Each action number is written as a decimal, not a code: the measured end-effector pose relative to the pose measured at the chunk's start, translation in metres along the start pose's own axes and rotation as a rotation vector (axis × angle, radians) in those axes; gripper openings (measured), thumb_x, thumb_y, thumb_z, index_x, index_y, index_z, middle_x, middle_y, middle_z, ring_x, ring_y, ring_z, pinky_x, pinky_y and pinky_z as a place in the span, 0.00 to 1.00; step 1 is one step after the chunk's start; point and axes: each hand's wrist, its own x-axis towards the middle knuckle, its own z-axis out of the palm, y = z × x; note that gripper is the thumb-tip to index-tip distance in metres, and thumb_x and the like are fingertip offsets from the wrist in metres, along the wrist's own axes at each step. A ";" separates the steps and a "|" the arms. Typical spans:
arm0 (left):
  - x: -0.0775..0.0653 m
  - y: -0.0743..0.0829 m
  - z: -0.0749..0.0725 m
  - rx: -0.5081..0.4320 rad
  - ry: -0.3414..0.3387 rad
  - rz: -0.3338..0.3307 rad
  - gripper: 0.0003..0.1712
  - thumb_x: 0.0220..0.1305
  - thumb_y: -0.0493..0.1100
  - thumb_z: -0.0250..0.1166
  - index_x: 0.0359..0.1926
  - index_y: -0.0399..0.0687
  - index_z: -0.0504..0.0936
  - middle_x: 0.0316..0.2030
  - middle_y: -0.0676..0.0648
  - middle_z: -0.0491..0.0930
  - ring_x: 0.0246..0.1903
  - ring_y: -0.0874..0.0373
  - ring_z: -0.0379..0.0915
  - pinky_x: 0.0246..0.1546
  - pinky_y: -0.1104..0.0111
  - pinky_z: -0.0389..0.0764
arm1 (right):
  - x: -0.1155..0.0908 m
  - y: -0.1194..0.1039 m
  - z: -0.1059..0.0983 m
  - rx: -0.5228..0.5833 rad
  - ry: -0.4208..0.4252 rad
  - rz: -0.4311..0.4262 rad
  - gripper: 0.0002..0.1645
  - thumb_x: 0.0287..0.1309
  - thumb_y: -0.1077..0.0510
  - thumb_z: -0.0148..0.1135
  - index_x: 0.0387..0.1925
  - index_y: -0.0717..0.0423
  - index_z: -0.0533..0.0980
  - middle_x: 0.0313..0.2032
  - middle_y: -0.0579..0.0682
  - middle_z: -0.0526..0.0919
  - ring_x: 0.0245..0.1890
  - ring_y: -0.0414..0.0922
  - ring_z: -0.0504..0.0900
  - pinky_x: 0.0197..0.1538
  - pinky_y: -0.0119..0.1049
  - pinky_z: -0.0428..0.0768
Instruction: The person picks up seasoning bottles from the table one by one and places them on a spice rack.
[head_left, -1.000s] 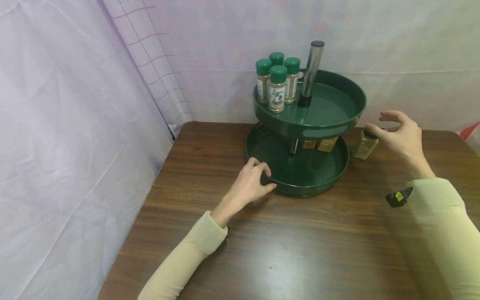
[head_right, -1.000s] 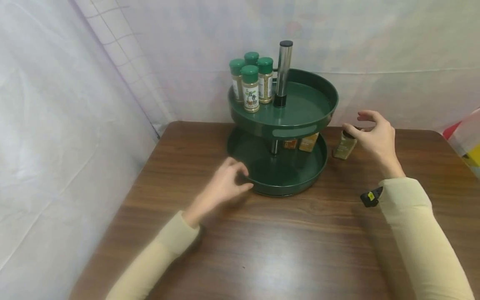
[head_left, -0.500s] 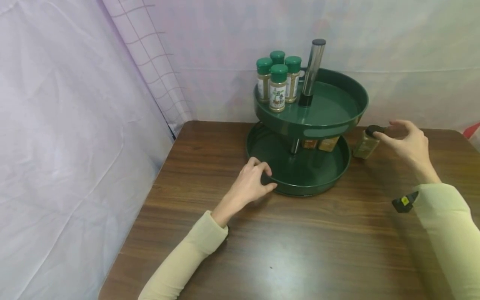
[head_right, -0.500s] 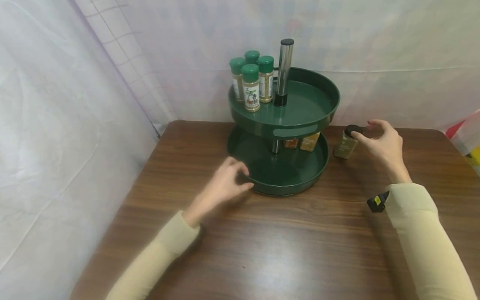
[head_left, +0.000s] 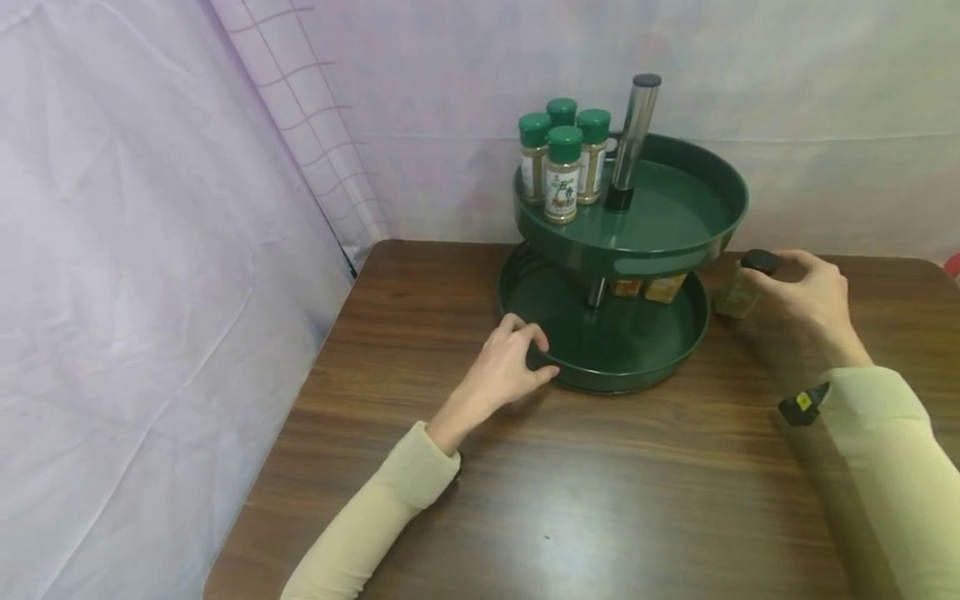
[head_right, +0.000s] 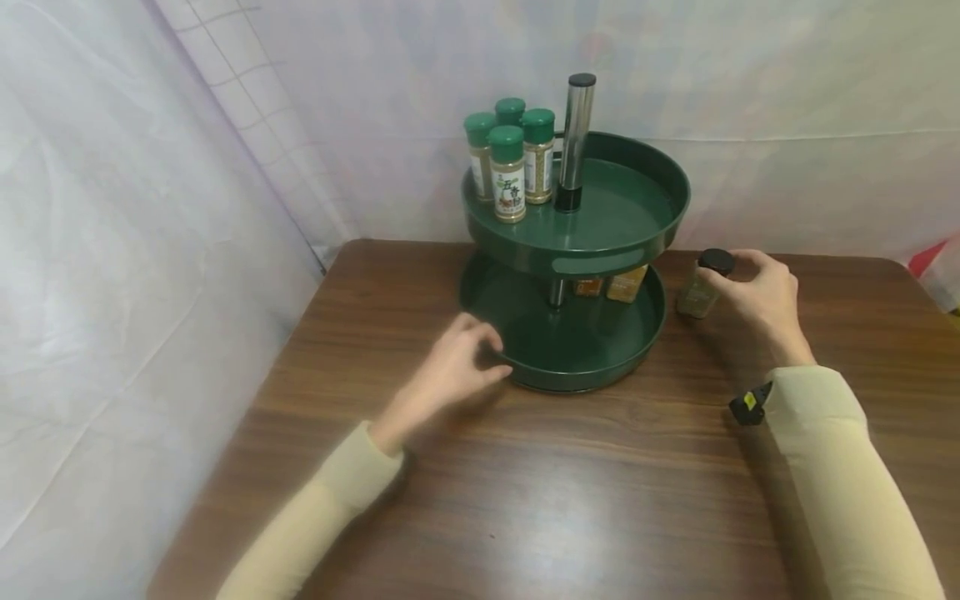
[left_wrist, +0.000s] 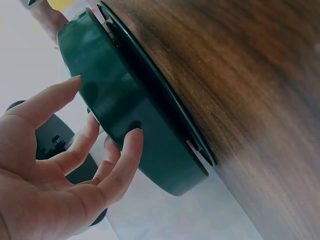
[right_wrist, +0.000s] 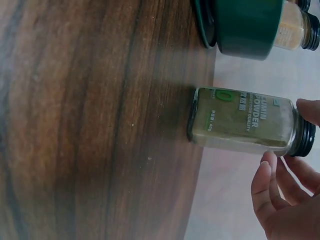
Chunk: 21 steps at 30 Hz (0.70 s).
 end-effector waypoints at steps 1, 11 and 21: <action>0.000 0.000 0.000 -0.001 0.002 0.003 0.17 0.60 0.48 0.75 0.45 0.47 0.82 0.54 0.41 0.71 0.48 0.49 0.72 0.50 0.60 0.78 | 0.000 0.000 0.000 0.001 0.004 0.002 0.48 0.62 0.36 0.64 0.69 0.66 0.66 0.66 0.74 0.67 0.64 0.71 0.65 0.59 0.61 0.65; 0.000 0.001 0.000 0.003 -0.012 -0.006 0.17 0.61 0.49 0.74 0.47 0.47 0.82 0.55 0.42 0.70 0.49 0.49 0.72 0.51 0.59 0.78 | 0.002 0.000 -0.002 -0.033 -0.011 0.011 0.49 0.62 0.35 0.64 0.69 0.68 0.66 0.65 0.77 0.66 0.64 0.74 0.62 0.61 0.67 0.64; -0.001 0.001 -0.001 -0.005 -0.014 -0.005 0.18 0.61 0.49 0.74 0.47 0.47 0.82 0.55 0.42 0.70 0.48 0.49 0.72 0.50 0.59 0.78 | -0.006 -0.003 -0.010 -0.044 0.071 -0.029 0.44 0.59 0.35 0.67 0.64 0.64 0.73 0.42 0.52 0.81 0.50 0.53 0.74 0.48 0.41 0.70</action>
